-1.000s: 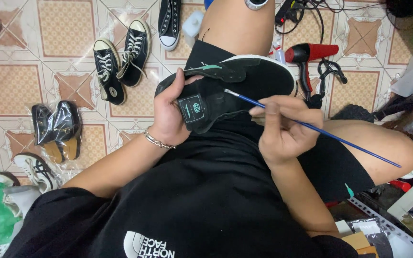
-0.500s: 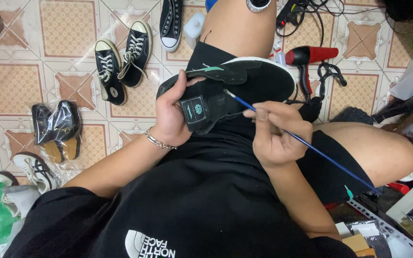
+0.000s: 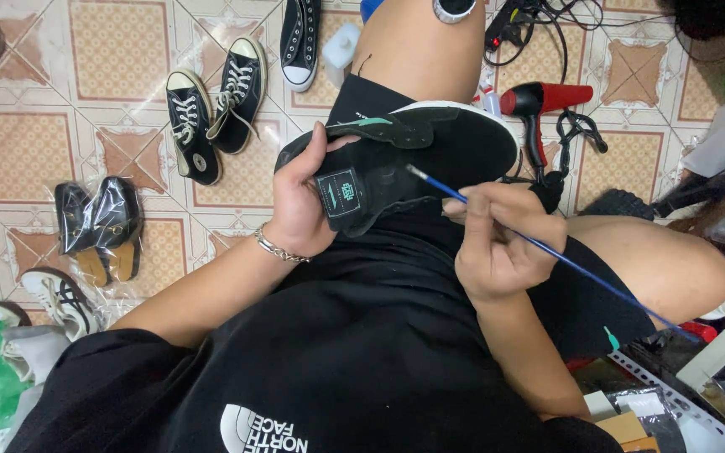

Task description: A person uses a fine-tipped paintbrush to carefully apply paint to the small details and logo of a black sneaker.

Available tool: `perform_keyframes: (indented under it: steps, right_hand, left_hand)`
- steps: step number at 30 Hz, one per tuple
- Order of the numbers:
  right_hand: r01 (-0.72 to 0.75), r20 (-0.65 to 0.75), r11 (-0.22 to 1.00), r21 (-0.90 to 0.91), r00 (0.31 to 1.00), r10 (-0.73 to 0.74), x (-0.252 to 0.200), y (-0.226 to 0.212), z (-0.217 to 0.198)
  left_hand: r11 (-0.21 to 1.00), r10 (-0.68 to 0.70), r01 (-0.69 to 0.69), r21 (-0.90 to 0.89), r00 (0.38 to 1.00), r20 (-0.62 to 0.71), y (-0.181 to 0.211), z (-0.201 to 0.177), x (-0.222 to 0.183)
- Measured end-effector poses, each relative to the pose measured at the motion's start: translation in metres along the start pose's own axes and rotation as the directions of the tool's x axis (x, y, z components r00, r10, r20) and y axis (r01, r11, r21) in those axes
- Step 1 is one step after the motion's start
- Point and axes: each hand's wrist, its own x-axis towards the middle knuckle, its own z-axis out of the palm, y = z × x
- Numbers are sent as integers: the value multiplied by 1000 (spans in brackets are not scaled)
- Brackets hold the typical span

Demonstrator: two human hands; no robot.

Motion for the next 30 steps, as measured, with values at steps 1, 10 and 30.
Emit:
perform_keyframes:
  steps: [1,10,30]
  right_hand:
    - [0,1,1000,0,1000,0,-3,1,-2]
    - [-50,37,998,48,998,49,-8,7,-8]
    - [-151,33,974,172,989,147,92,145,24]
  left_hand:
    - [1000,1,-1,-1,1000,0,0,1,-1]
    - [1000,4,-4,-2,1000,-9,-1,-5,2]
    - [990,-137,136,-32,990,-24,7,-13,1]
